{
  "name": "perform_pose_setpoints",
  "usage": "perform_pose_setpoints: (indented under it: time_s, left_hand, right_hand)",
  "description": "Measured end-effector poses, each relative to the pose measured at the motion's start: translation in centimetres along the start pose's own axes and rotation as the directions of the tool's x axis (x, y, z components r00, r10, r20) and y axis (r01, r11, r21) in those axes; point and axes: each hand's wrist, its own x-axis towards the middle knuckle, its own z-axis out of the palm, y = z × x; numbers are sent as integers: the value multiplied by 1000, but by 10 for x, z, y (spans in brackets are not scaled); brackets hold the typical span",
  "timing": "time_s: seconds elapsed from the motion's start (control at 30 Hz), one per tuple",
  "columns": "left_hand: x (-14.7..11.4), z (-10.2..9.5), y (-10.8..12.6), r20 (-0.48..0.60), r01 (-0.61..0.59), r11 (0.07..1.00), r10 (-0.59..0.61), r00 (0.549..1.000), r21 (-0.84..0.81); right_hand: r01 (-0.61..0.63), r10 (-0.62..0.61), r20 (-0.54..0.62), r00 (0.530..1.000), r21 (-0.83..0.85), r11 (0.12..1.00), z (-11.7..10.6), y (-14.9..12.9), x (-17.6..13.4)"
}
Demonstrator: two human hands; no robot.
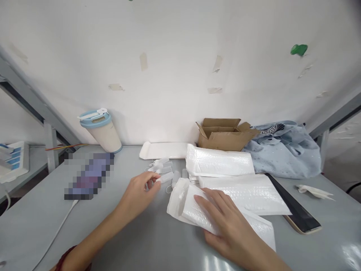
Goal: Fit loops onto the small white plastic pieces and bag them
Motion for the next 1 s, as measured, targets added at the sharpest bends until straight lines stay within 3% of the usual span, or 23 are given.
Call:
perform_pose_setpoints:
  time_s: [0.1,0.2,0.4,0.47,0.63,0.73,0.87,1.0]
  left_hand:
    - [-6,-11,6,-15,-150,979,149,989,-140]
    - [-17,-10,13,65,-332,924,349,935,-188]
    - [-30,16,23,100,-552,798,587,803,-242]
    - [-30,26,23,95,-573,779,610,787,-257]
    - [-30,37,19,-54,-556,799,560,827,-228]
    - [-27,36,17,-117,-460,869,445,888,-182]
    - [-21,37,12,-67,-236,951,227,971,-198]
    - [-17,44,5,20,-189,970,194,981,-150]
  right_hand:
    - [-8,8,6,1000,16,1000,1,0,0]
    - [10,-10,6,1000,15,1000,3,-1,-1]
    - [58,-57,-16,998,13,998,4,-2,-1]
    - [81,-81,-23,996,17,997,5,-3,-1]
    - [97,-97,-18,995,34,995,5,-4,-1]
    - [75,-74,-21,997,36,997,5,-3,-1]
    - [45,-44,-23,999,34,998,3,-2,0]
    - [32,-31,-20,999,46,998,2,-2,0]
